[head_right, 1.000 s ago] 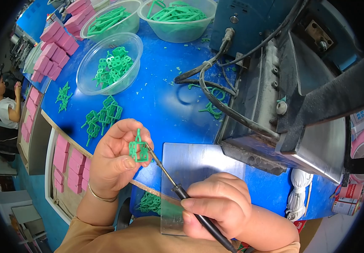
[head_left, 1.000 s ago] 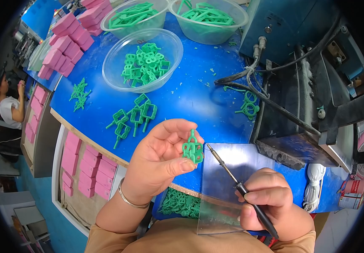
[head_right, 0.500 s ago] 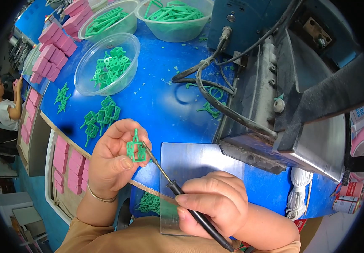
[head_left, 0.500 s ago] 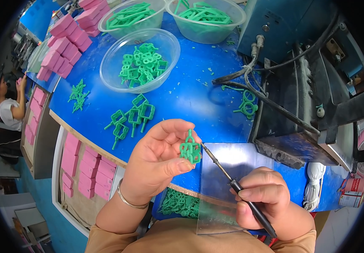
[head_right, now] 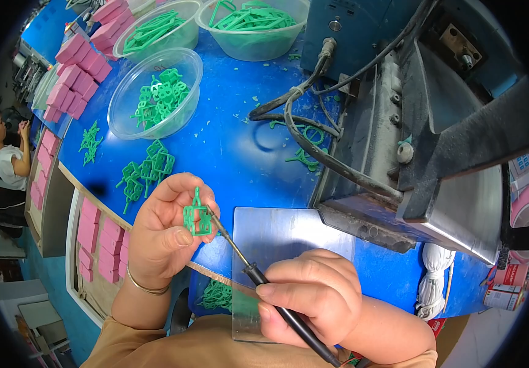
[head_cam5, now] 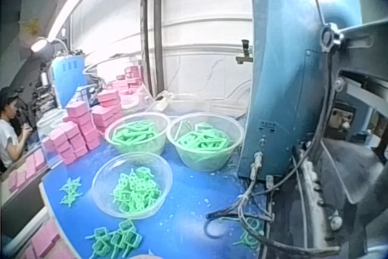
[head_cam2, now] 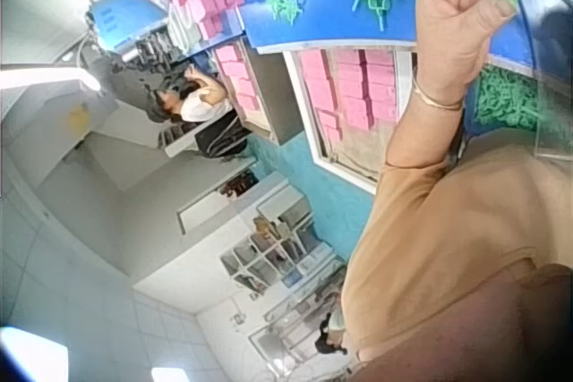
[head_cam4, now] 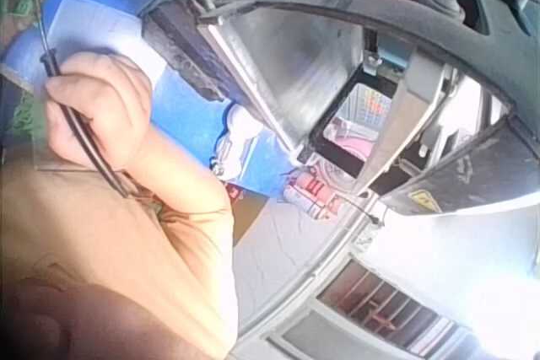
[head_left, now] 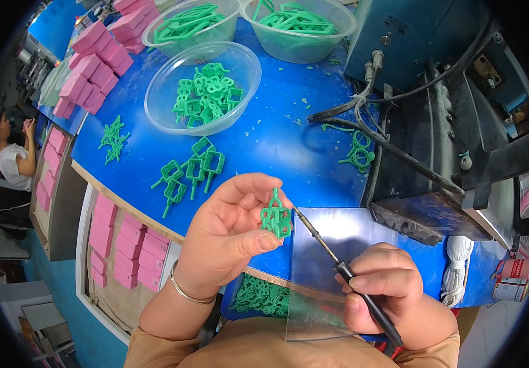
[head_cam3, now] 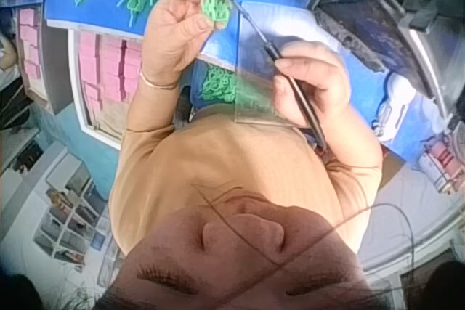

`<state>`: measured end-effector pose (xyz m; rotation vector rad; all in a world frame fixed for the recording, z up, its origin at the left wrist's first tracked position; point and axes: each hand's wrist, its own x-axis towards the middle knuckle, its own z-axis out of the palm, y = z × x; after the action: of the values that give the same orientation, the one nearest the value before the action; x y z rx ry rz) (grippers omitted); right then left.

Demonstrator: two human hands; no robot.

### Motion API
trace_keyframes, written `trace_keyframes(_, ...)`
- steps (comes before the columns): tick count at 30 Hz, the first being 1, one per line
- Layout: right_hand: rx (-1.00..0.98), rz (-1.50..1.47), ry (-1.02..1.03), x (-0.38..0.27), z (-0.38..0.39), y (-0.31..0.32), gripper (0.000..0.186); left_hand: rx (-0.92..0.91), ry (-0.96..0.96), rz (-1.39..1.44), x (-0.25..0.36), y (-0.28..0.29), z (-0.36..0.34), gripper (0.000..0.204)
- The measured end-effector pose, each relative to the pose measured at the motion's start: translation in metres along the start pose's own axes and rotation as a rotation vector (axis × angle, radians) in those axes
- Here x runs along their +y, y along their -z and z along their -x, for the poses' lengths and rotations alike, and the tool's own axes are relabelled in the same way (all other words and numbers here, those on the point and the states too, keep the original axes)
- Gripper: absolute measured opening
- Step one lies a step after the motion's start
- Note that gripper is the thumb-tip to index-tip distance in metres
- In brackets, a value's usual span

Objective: The person uses a soldering iron to clean or modify green plastic components on a workbench.

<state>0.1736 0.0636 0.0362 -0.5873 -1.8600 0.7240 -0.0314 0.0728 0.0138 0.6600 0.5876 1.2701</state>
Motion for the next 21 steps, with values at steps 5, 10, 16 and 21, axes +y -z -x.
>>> trace_keyframes(5, -0.004, -0.002, -0.003, 0.0002, 0.0001, -0.0005, 0.026, -0.002, -0.002, 0.005, 0.0001, 0.0001, -0.0001, 0.056)
trace_keyframes(10, -0.003, 0.001, -0.006, 0.0003, 0.0006, -0.0008, 0.026, -0.003, -0.003, 0.006, 0.0001, 0.0004, 0.0000, 0.056)
trace_keyframes(16, -0.003, -0.002, -0.009, 0.0001, 0.0004, -0.0002, 0.025, -0.008, -0.005, 0.011, 0.0000, 0.0006, 0.0000, 0.056)
trace_keyframes(21, 0.004, -0.003, -0.010, -0.0003, 0.0002, -0.0004, 0.025, 0.001, 0.001, 0.000, 0.0001, 0.0003, 0.0001, 0.056)
